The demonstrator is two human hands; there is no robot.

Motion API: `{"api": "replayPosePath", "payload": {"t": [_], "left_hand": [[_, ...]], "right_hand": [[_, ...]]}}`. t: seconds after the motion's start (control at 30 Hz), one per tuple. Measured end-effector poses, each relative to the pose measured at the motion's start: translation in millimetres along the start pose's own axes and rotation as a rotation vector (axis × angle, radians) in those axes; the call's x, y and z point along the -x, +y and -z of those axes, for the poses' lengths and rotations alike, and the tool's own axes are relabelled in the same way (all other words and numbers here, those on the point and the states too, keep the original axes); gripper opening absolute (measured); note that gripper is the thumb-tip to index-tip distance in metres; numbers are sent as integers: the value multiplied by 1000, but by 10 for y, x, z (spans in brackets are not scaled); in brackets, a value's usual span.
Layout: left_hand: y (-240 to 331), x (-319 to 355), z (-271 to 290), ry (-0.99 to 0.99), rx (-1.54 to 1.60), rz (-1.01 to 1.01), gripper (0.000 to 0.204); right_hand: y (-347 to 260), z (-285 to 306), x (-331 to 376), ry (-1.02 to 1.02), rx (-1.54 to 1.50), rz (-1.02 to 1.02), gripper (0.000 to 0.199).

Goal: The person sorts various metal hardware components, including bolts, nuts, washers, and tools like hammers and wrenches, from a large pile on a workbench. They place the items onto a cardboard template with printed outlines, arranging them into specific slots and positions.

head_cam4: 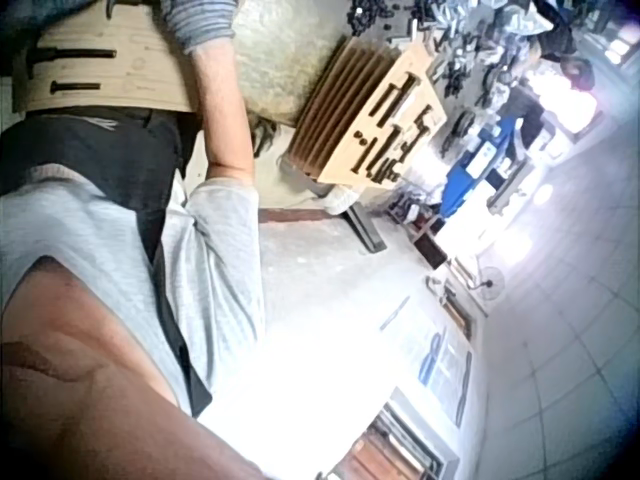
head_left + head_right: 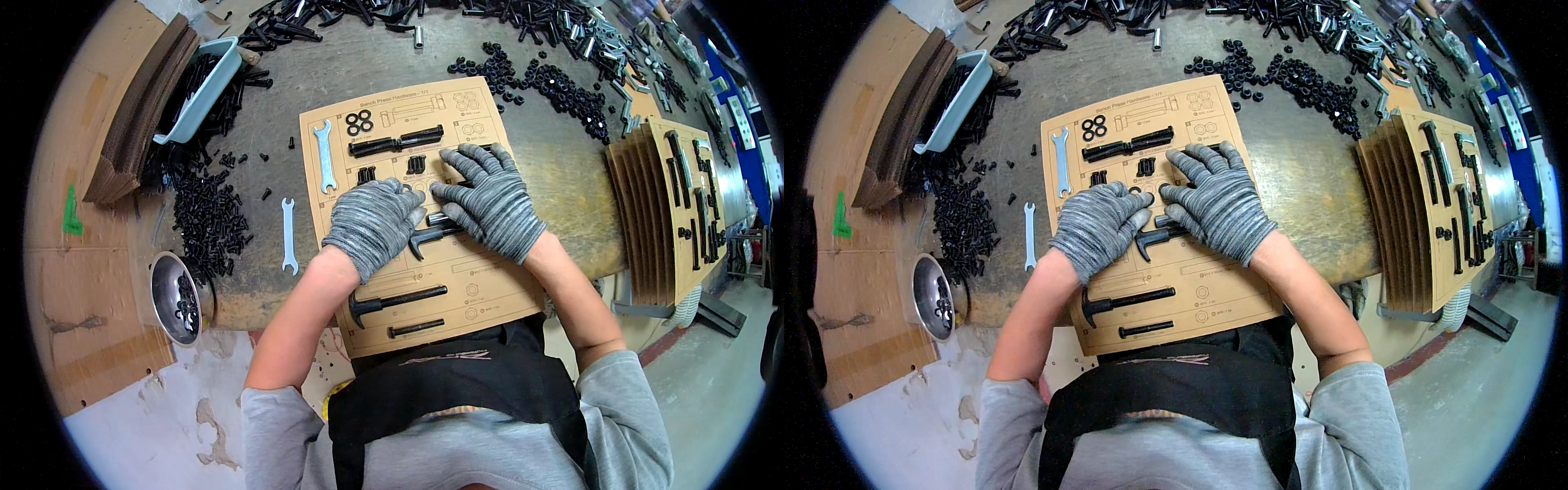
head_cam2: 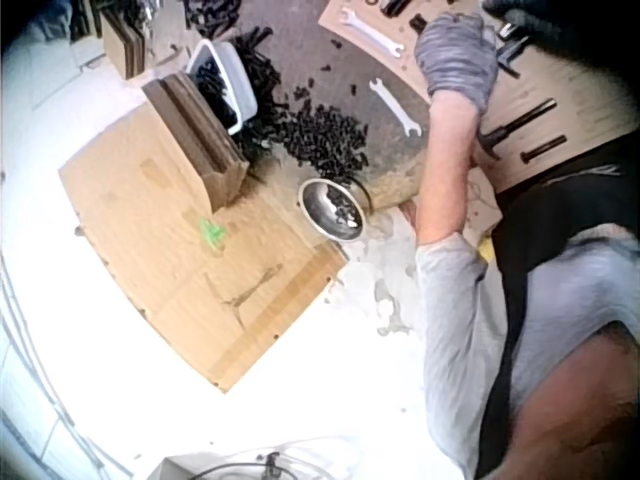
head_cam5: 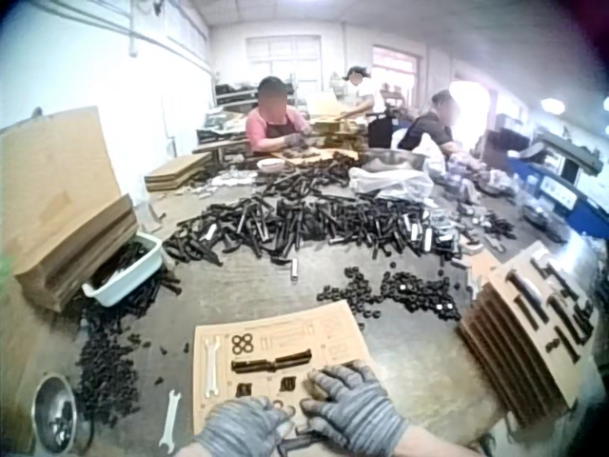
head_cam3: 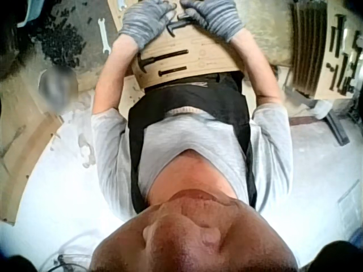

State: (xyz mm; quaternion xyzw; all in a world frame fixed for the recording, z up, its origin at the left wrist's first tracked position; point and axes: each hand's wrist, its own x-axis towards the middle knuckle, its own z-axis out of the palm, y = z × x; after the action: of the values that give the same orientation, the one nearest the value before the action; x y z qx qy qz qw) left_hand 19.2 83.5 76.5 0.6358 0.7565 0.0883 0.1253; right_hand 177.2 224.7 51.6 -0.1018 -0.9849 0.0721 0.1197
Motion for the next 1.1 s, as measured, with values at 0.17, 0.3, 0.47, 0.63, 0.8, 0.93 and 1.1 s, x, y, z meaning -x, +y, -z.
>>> {"api": "replayPosePath", "payload": {"t": [0.17, 0.3, 0.47, 0.63, 0.8, 0.93, 1.1], "left_hand": [[53, -62, 9, -56, -4, 86, 32], [49, -71, -43, -44, -48, 105, 35], [-23, -58, -122, -9, -28, 61, 34], [-3, 0, 17, 106, 108, 39, 27], [-257, 345, 148, 487, 331, 306, 19], [-795, 751, -277, 667, 428, 521, 26], [-799, 850, -523, 819, 397, 604, 29]], "right_hand": [[21, -11, -9, -11, -2, -15, 34], [6, -70, -20, 9, -12, -18, 34], [1, -39, -38, -19, -5, -19, 37], [268, 182, -81, 52, -120, -99, 40], [1387, 510, -421, 493, -99, -448, 35], [2715, 434, -817, 471, -12, -899, 40], [3851, 437, -934, 205, 178, -1265, 26]]}}
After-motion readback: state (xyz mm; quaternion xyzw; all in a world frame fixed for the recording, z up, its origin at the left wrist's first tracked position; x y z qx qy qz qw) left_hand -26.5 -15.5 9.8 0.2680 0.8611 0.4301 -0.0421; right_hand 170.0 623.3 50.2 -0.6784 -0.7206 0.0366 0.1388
